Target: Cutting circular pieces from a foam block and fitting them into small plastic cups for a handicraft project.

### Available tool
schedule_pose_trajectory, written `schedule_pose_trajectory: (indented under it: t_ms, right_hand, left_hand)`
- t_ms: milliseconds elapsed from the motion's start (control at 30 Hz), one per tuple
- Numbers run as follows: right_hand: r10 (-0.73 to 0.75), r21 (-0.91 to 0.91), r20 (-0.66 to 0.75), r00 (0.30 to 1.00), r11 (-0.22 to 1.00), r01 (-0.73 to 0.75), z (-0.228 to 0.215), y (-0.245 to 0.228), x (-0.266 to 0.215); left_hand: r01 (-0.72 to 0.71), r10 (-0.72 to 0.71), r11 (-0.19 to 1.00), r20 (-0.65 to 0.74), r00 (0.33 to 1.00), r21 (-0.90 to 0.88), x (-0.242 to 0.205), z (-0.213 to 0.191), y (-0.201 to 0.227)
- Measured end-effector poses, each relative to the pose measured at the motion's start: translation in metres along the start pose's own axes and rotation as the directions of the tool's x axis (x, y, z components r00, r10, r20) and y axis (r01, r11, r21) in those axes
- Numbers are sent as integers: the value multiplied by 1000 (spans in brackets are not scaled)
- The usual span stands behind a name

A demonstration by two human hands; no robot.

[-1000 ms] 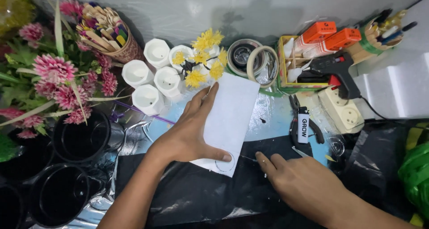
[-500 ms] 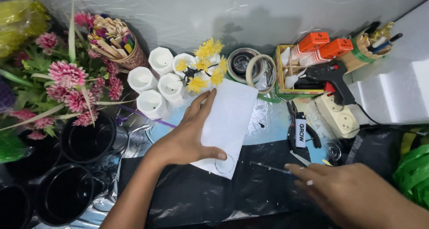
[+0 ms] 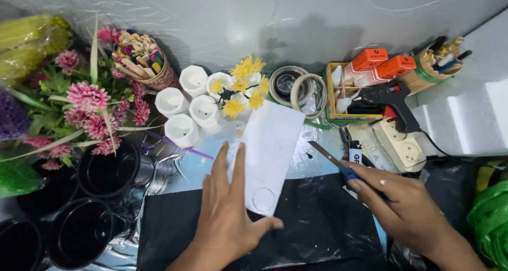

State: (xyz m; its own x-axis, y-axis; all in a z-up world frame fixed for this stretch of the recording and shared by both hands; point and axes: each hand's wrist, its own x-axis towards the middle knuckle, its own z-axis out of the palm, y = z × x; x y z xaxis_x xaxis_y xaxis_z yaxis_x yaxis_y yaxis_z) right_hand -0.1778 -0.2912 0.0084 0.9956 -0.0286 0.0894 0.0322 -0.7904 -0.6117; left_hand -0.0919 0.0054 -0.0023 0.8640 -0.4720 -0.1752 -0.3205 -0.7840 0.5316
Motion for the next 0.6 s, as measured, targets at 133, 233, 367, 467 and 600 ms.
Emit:
schedule_pose_trajectory:
  t_ms: [133, 233, 367, 467, 600]
  right_hand:
    - [-72, 24, -23, 997, 997, 72, 12, 1, -1]
    - [-59, 100, -23, 998, 993, 61, 14, -9, -3]
    - [-103, 136, -107, 989, 984, 117, 17, -25, -8]
    - [-130, 130, -191, 973, 979, 157, 19, -31, -7]
    - [-126, 131, -243, 962, 978, 161, 17, -35, -2]
  left_hand:
    - [160, -150, 970, 64, 987, -184, -5, -8, 5]
    - [-124, 46, 908, -198, 979, -401, -13, -14, -1]
    - [9, 18, 736, 33, 999, -677, -16, -25, 3]
    - [12, 143, 571, 113, 983, -821, -5, -19, 8]
    - [100, 209, 419, 203, 957, -903, 23, 6, 3]
